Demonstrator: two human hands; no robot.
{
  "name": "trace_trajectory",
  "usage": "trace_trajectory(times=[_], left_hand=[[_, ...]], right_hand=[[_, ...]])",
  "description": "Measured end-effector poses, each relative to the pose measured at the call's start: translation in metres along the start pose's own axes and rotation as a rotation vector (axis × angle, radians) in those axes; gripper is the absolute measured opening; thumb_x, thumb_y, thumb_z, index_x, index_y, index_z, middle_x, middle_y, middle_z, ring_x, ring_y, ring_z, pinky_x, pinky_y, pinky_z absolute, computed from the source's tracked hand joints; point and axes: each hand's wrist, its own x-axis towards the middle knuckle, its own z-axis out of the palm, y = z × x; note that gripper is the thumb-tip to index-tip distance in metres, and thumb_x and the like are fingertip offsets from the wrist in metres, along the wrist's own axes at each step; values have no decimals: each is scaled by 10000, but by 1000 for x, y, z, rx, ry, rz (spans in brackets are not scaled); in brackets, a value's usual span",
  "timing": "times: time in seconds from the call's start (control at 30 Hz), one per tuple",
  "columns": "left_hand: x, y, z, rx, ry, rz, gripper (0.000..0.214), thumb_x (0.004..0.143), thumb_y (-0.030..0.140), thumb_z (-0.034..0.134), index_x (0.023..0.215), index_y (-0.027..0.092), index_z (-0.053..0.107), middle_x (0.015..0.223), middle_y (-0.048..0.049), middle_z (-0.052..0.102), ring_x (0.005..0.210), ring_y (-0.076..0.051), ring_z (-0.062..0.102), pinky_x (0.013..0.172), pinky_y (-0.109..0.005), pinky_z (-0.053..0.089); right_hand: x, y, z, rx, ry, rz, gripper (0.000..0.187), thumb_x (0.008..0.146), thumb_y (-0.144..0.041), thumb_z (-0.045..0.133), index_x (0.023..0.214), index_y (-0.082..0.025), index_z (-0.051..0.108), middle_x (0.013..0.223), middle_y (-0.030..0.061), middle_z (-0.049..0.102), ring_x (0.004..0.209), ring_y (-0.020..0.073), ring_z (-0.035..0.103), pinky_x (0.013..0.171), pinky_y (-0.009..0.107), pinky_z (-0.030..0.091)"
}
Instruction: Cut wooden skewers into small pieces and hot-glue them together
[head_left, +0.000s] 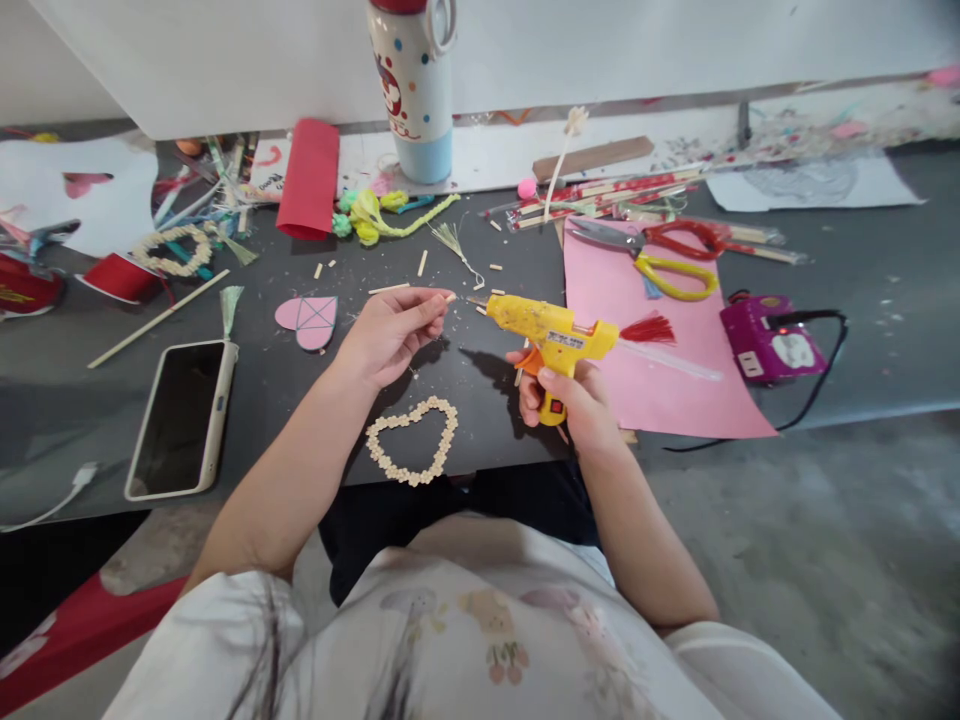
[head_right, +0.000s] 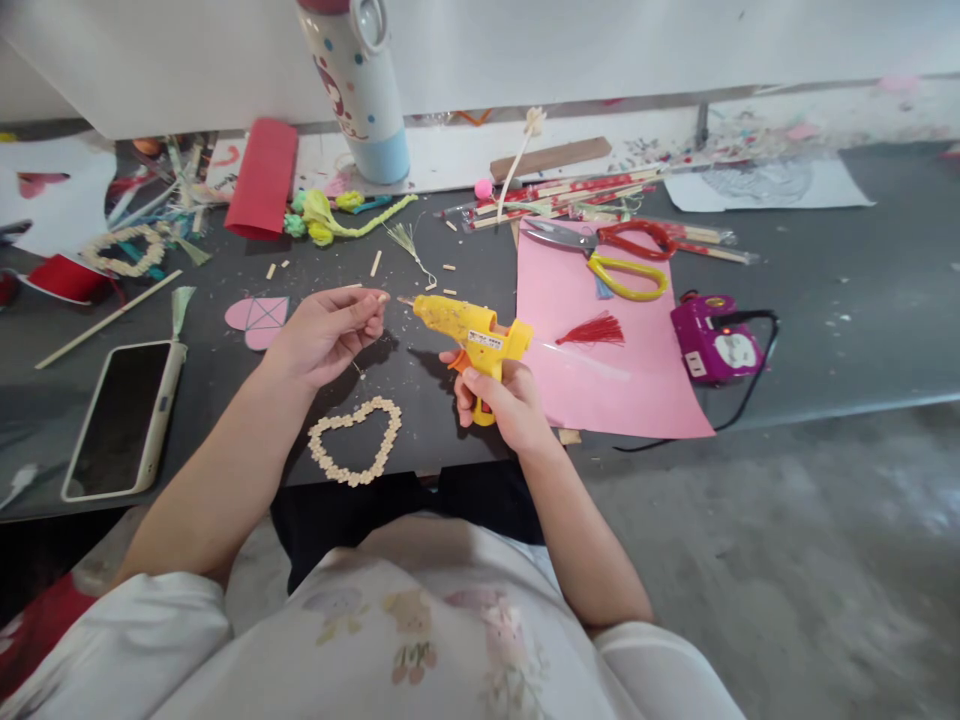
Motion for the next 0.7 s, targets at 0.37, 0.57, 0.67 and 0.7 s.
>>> trace_trajectory(times=[0.37,0.57,0.67,0.7], left_hand=[[-4,1,5,-15,-42,-63,189,657,247,805,754,114,711,676,7,593,541,-6,539,553,-106,487],[-6,1,8,8,-53,-56,203,648,276,810,723,118,706,651,9,610,525,-8,546,526,-104,474],[-8,3,9,60,-37,-19,206,649,277,807,740,120,709,658,0,638,532,-22,568,523,-116,477],[-9,3,10,80,-30,-4,207,646,273,808,745,120,710,662,-4,647,538,-28,577,525,-121,480]], right_hand=[[-1,0,1,-2,-39,-3,240,843,-328,607,1015,-167,652,634,-31,547,481,82,534,441,222,429],[-2,1,1,-5,-52,-1,267,849,-329,599,1051,-165,657,621,-32,535,483,83,539,455,224,425],[-2,1,0,-6,-52,-5,262,852,-331,596,1055,-177,660,621,-33,533,485,82,539,454,222,421],[-1,1,0,-8,-52,-7,258,854,-330,595,1055,-181,661,621,-33,535,485,82,539,454,222,421]])
